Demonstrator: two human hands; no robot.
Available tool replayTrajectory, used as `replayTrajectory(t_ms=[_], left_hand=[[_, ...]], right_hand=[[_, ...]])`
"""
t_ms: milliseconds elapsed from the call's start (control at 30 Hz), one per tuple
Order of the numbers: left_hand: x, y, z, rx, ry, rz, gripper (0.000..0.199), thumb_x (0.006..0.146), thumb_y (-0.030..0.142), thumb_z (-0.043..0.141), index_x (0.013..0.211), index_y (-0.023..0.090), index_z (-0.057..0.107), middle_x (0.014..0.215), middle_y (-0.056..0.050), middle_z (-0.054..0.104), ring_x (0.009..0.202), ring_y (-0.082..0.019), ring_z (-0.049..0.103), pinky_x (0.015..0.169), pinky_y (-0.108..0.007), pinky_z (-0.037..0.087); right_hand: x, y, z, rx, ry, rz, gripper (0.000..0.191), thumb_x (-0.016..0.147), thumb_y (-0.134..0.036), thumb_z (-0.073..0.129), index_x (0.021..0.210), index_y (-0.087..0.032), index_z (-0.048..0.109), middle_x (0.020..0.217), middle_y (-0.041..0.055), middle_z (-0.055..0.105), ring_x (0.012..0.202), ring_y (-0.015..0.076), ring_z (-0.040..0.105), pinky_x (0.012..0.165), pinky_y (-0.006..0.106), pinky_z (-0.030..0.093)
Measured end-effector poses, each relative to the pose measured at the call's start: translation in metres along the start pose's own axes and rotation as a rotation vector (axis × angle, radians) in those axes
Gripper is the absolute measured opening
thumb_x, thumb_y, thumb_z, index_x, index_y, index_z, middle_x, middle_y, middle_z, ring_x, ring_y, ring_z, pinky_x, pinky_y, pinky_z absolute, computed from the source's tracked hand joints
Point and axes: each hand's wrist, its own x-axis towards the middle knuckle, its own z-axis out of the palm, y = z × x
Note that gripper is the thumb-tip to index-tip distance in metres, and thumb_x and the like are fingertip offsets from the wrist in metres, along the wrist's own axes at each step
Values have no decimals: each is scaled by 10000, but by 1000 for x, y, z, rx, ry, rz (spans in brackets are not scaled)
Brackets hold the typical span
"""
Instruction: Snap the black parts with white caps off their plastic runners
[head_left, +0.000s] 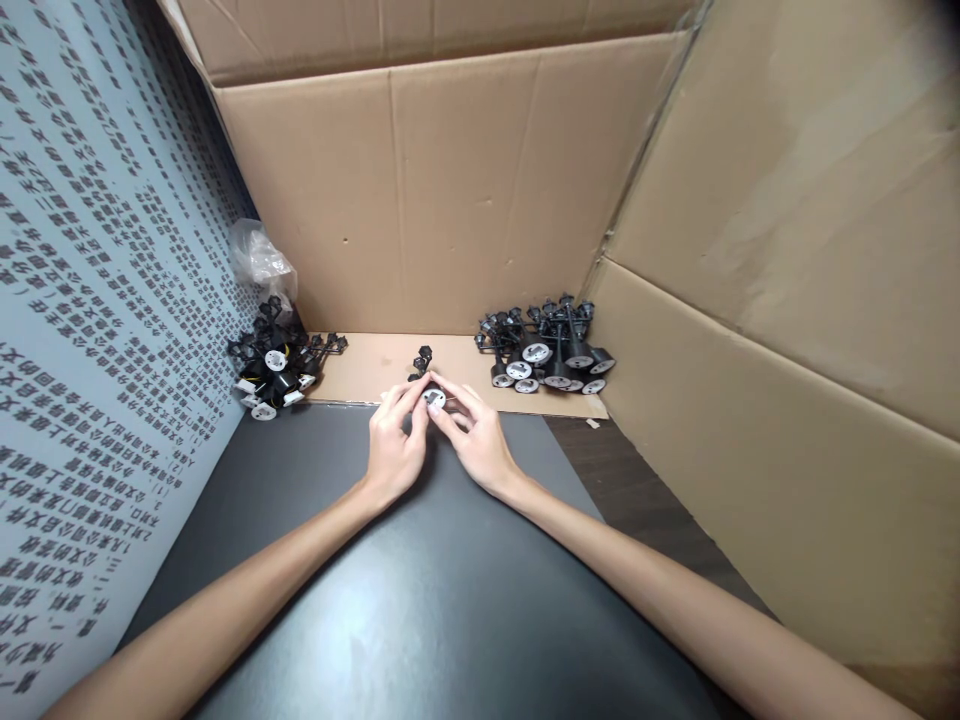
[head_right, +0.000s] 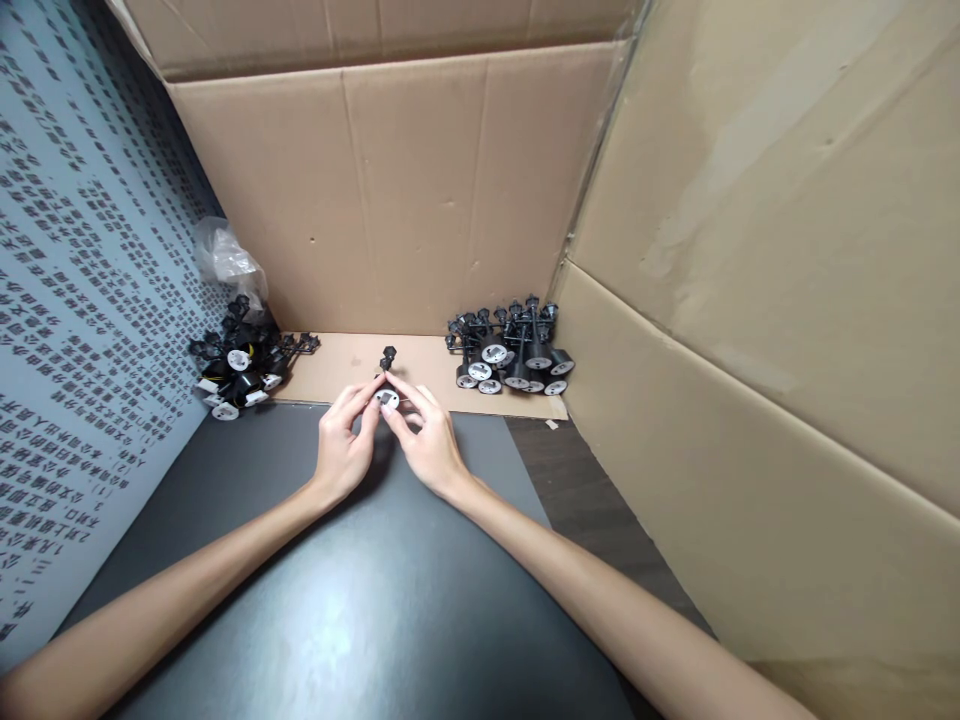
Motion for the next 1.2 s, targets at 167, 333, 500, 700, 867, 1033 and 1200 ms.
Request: replayTrajectory(t_ms=[167, 333, 500, 700, 867, 1033, 1200], left_hand=[[0, 0, 0, 4, -8, 14, 338, 973, 264, 478, 1276, 235, 623, 1128, -73, 661, 1036, -173, 624, 952, -333, 476], [-1, -1, -1, 30, -17, 52, 350, 974, 237, 467, 1294, 220, 608, 1123, -78, 658, 1029, -168, 628, 941, -325, 483], [0, -2, -1, 89, -6, 111, 354, 967, 206, 473, 1294, 229, 605, 1140, -73, 662, 1014, -165, 634, 930, -323, 504], [1, -2, -1, 112, -9, 135, 345, 966, 196, 470, 1281, 217, 612, 1120, -69, 665, 1007, -157, 635, 931, -311, 508], [1, -1, -1, 69, -30, 115, 347, 969, 220, 475, 1294, 232, 598, 1149, -70, 649, 1028, -160, 631, 938, -319, 509], [1, -1, -3, 67, -68, 106, 385, 943, 201, 511, 1322, 223, 575, 1147, -69, 632, 1000, -155, 631, 920, -314, 521], [0, -3, -4, 112, -64, 145, 407, 939, 170, 493, 1329, 251, 575, 1125, -60, 638, 1034, -169, 621, 936, -336, 517]], right_hand=[[-1, 4, -1, -68, 17, -43, 463, 884, -399, 628, 1323, -252, 607, 1123, 84, 629, 977, 183, 650, 891, 318, 553], [-1, 5, -1, -64, 38, -49, 462, 886, -388, 630, 1320, -228, 610, 1158, 95, 635, 966, 183, 655, 912, 331, 546], [-1, 5, -2, -35, 35, -43, 465, 882, -420, 633, 1311, -240, 622, 1168, 90, 646, 996, 193, 656, 937, 338, 541], [-1, 8, -3, 8, 30, -25, 468, 898, -458, 604, 1316, -247, 617, 1213, 91, 628, 1037, 201, 662, 961, 343, 536], [-1, 7, -3, 11, 47, -22, 476, 892, -475, 606, 1301, -232, 627, 1235, 98, 622, 1054, 207, 655, 941, 333, 550], [0, 5, -2, -14, 67, -37, 448, 892, -461, 607, 1271, -224, 641, 1209, 105, 637, 1032, 204, 649, 931, 339, 550], [-1, 8, -2, -41, 61, -29, 425, 898, -442, 594, 1250, -207, 637, 1160, 110, 661, 1001, 206, 653, 913, 345, 551]])
